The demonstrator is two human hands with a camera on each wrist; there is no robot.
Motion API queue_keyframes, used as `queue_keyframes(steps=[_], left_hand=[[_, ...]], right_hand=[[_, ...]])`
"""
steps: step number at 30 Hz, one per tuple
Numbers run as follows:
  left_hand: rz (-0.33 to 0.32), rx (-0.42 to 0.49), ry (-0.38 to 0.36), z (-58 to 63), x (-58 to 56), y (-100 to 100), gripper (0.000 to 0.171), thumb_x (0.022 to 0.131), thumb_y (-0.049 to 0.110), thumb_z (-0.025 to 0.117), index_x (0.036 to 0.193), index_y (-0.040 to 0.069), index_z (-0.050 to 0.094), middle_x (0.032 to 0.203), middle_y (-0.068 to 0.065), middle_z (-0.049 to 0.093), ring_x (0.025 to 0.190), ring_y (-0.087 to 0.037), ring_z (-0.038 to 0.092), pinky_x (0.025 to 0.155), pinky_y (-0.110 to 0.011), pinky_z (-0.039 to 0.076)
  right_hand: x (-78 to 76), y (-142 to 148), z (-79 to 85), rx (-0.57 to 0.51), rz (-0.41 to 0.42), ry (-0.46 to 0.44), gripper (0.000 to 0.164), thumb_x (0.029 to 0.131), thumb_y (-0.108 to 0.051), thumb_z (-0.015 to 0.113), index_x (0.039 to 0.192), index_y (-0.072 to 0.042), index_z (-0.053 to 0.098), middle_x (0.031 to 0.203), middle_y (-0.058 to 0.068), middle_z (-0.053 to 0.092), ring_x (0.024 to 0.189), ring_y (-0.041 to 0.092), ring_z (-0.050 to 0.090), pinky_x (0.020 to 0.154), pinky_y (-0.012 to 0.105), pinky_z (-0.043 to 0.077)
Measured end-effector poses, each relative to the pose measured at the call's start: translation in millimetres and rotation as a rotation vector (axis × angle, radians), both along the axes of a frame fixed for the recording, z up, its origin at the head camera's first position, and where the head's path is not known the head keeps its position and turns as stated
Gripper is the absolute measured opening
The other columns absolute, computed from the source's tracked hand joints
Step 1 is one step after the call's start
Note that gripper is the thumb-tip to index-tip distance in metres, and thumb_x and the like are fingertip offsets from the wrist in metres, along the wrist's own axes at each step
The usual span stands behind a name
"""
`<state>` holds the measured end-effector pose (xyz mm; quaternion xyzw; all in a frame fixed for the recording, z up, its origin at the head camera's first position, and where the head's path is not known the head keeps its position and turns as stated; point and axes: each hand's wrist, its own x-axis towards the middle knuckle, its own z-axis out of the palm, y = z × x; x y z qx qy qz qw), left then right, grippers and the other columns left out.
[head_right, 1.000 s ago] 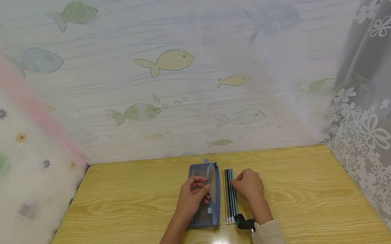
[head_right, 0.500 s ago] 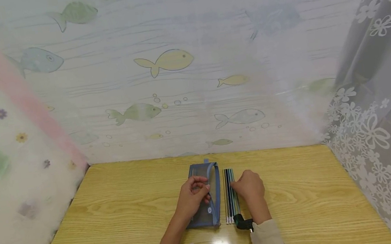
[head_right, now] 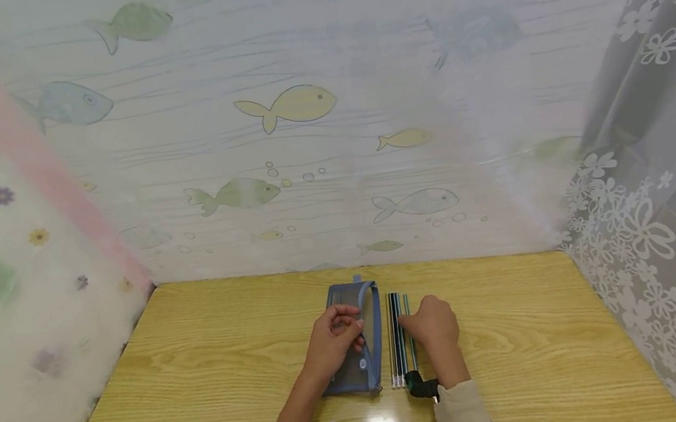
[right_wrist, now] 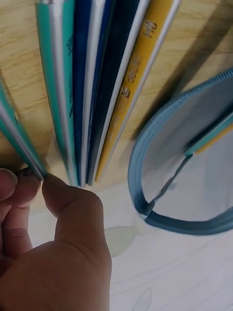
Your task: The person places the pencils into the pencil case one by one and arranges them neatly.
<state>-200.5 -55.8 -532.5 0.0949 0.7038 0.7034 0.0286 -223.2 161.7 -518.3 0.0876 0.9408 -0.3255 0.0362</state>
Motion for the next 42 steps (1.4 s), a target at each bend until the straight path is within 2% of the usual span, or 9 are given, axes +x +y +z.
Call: queue_keyframes(steps=[4,12,22,28,33,39,42], left_hand=[[0.002,0.001,-0.003,0.1,0.0,0,0.026,0.101,0.002,0.070,0.124,-0.008,0.062,0.093,-0.013,0.066,0.068,-0.014,0.066,0.061,-0.024,0.060],[0.004,-0.004,0.002,0.5,0.2,0,0.026,0.101,0.002,0.070,0.124,-0.007,0.062,0.094,-0.014,0.066,0.068,-0.013,0.066,0.061,-0.024,0.060],[-0.003,0.002,-0.001,1.0,0.9,0,0.024,0.101,-0.001,0.068,0.124,-0.008,0.062,0.093,-0.014,0.066,0.068,-0.013,0.066,0.061,-0.023,0.060],[-0.007,-0.001,-0.002,1.2,1.1,0,0.024,0.102,0.000,0.068,0.124,-0.007,0.062,0.093,-0.015,0.066,0.068,-0.013,0.066,0.062,-0.024,0.060],[-0.006,-0.003,0.005,1.3,0.6,0,0.024,0.102,0.000,0.068,0.124,-0.007,0.062,0.094,-0.015,0.066,0.068,-0.013,0.066,0.061,-0.024,0.060],[0.000,-0.009,0.006,0.8,0.1,0,0.024,0.102,0.002,0.069,0.123,-0.006,0.063,0.093,-0.014,0.066,0.068,-0.013,0.066,0.061,-0.025,0.060],[0.001,-0.009,0.004,0.5,-0.1,0,0.024,0.101,0.003,0.070,0.123,-0.005,0.063,0.093,-0.014,0.066,0.068,-0.014,0.066,0.061,-0.025,0.060]], right_hand=[[0.8,1,3.3,-0.023,0.015,-0.008,0.047,0.086,-0.029,0.079,0.053,-0.016,0.048,0.052,-0.005,0.042,0.050,0.014,0.040,0.045,0.027,0.033],[1.1,4,9.2,-0.051,0.031,-0.033,0.045,0.089,-0.031,0.076,0.052,-0.013,0.058,0.052,-0.002,0.052,0.049,0.015,0.044,0.045,0.028,0.036],[0.5,2,8.8,-0.085,0.066,0.024,0.047,0.090,-0.029,0.076,0.050,-0.015,0.056,0.050,-0.007,0.045,0.049,0.013,0.041,0.047,0.027,0.033],[-0.6,-2,11.9,-0.144,0.077,0.026,0.050,0.089,-0.027,0.075,0.049,-0.018,0.047,0.047,-0.009,0.038,0.047,0.011,0.034,0.047,0.025,0.029],[-2.3,-7,13.5,-0.178,0.101,0.032,0.051,0.090,-0.026,0.075,0.049,-0.018,0.046,0.046,-0.009,0.043,0.046,0.011,0.039,0.049,0.026,0.034],[-1.8,-10,14.8,-0.204,0.127,0.049,0.051,0.090,-0.023,0.073,0.048,-0.018,0.044,0.045,-0.007,0.044,0.044,0.011,0.037,0.048,0.025,0.031],[-2.2,-12,15.4,-0.207,0.125,0.057,0.046,0.090,-0.022,0.073,0.050,-0.016,0.051,0.046,-0.007,0.049,0.045,0.012,0.042,0.048,0.025,0.033]])
